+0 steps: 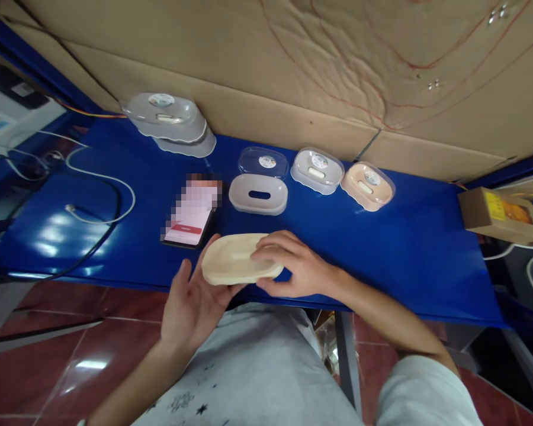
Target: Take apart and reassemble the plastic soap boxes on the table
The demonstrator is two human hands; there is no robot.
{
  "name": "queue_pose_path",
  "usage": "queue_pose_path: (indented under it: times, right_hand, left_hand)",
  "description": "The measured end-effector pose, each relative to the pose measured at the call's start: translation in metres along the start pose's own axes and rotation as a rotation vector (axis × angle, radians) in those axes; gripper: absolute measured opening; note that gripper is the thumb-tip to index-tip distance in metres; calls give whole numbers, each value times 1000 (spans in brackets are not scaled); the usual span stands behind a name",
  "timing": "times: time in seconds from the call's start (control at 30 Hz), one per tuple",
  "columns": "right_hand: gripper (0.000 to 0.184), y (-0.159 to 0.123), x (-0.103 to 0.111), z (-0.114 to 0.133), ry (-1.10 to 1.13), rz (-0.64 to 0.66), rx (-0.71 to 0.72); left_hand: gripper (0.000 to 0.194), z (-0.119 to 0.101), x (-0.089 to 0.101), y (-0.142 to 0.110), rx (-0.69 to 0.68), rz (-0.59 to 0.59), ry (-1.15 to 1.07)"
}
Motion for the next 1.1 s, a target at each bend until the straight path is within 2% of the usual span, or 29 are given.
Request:
queue_pose_path:
  times: [0.03, 0.1, 0.2, 0.3, 0.37, 0.43, 0.5, 0.6, 0.67, 0.73, 0.83, 0.97, 1.1]
  right_hand:
    - [45, -1, 0, 0, -18, 32, 48]
    - [52, -2, 0, -5, -39, 73, 82]
    - [53, 3, 2, -23, -148, 38, -39]
    - [54, 12, 3, -46, -382, 35, -208]
    - [53, 15, 2, -57, -476, 66, -264]
    - [43, 16, 3, -61, -497, 54, -278]
    - [34, 15, 8, -54, -443, -35, -274]
    - [30, 13, 19, -32, -291, -170, -225]
    - [32, 11, 23, -17, -221, -130, -138]
    - [34, 9, 23, -6, -208, -17, -33]
    - [32, 7, 18, -1, -257, 98, 67]
    - [28, 6, 12, -2, -302, 143, 98]
    - [27, 7, 15, 1, -343, 124, 152]
  left_hand:
    - [62, -2, -2, 2, 81, 4, -50]
    - [62, -6, -4, 7, 147, -14, -106]
    - [59, -7, -3, 12, 183, -32, -137]
    - [60, -4, -1, 16, 261, -12, -165]
    - [60, -3, -1, 19, 311, 4, -184]
    - [60, -3, -3, 23, 340, 21, -201]
    - [59, -4, -6, 28, 349, 44, -214]
    - [61, -4, -12, 35, 334, 102, -235]
    - [64, -3, -12, 38, 303, 154, -247]
    - [66, 0, -10, 39, 273, 199, -245]
    - [69, 2, -6, 40, 262, 231, -222]
    - [65, 2, -5, 40, 247, 240, -208]
    - [62, 4, -5, 39, 228, 241, -203]
Point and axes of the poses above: each hand's wrist, its own y-axis towards the middle knuckle, its own x-axis out of the back of the hand, z = x × y, the point moved 1 cm from there along y, towards the middle knuckle, and after that the axes turned 7 degrees about -z, right-handed, at the moved point
